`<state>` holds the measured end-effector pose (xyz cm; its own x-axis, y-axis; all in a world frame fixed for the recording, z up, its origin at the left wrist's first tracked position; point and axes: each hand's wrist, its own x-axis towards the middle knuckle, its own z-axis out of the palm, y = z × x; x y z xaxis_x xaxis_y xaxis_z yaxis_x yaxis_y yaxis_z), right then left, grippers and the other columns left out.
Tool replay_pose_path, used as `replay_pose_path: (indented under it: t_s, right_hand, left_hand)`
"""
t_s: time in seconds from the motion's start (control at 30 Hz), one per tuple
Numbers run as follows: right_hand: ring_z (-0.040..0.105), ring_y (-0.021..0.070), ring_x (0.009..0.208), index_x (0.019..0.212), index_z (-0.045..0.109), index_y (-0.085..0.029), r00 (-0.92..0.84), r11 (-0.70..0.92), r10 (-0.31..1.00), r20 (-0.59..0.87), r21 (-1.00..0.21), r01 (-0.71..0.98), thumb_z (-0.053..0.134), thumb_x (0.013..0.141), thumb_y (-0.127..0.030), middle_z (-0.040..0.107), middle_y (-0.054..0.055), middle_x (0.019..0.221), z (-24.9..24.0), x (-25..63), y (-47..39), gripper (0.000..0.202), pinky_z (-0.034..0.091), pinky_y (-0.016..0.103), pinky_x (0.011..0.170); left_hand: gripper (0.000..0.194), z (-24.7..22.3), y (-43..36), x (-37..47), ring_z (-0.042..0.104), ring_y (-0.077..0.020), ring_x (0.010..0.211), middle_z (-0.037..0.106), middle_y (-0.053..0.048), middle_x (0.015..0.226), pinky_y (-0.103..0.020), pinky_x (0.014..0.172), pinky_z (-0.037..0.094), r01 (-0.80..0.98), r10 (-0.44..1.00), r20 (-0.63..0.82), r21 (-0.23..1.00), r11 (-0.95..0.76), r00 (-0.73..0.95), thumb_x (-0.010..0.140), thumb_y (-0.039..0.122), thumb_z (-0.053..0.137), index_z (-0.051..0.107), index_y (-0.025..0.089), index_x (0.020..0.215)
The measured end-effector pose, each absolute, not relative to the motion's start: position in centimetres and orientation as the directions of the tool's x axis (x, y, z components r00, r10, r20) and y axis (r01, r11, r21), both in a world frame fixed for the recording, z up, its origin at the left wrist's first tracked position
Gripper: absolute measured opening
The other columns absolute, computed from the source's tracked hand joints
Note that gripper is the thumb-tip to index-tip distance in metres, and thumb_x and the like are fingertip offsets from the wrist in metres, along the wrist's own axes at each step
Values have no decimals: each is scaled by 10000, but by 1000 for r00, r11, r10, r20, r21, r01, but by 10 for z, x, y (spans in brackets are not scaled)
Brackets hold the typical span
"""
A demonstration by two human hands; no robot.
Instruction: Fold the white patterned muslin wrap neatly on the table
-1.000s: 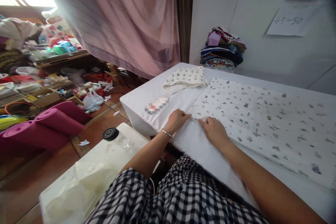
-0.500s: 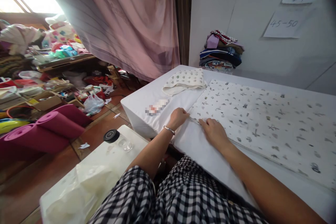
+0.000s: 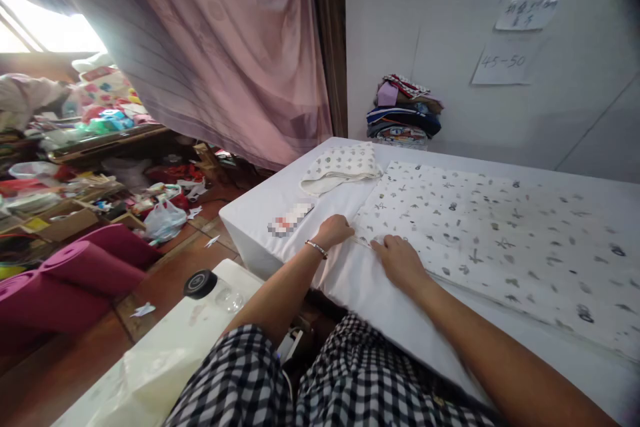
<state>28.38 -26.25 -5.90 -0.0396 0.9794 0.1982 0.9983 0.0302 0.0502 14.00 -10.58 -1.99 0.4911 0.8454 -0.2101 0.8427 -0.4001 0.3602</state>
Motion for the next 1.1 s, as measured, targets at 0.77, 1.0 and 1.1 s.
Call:
replay_pose_path:
  t_s: [0.77, 1.0, 1.1]
  right_hand:
    - [482, 191, 805, 1157, 609, -161, -159, 178, 883, 442, -1, 984, 439, 909, -88, 580, 85, 933, -77, 288, -260, 309, 380, 311, 712]
    - [531, 196, 919, 1077, 621, -154, -124, 198, 935, 333, -198, 960, 423, 955, -192, 618, 97, 1005, -62, 318, -296, 237, 426, 336, 809]
    - [549, 204, 1008, 1087, 623, -160, -40, 120, 943, 330, -226, 967, 457, 948, -244, 630, 112, 1076, -60, 351, -333, 232, 432, 359, 870]
  left_hand:
    - [175, -25, -110, 128, 602, -182, 712, 650, -39, 761, -247, 557, 358, 790, 913, -142, 563, -242, 381, 706, 180, 553, 548, 176, 881]
    - [114, -37, -107, 128, 616, -217, 713, 641, -36, 722, -280, 596, 384, 815, 910, -71, 477, -329, 408, 778, 280, 474, 518, 207, 854]
    - [180, -40, -99, 128, 636, -242, 734, 658, -47, 748, -303, 613, 423, 817, 903, -69, 460, -348, 424, 779, 362, 463, 520, 213, 863]
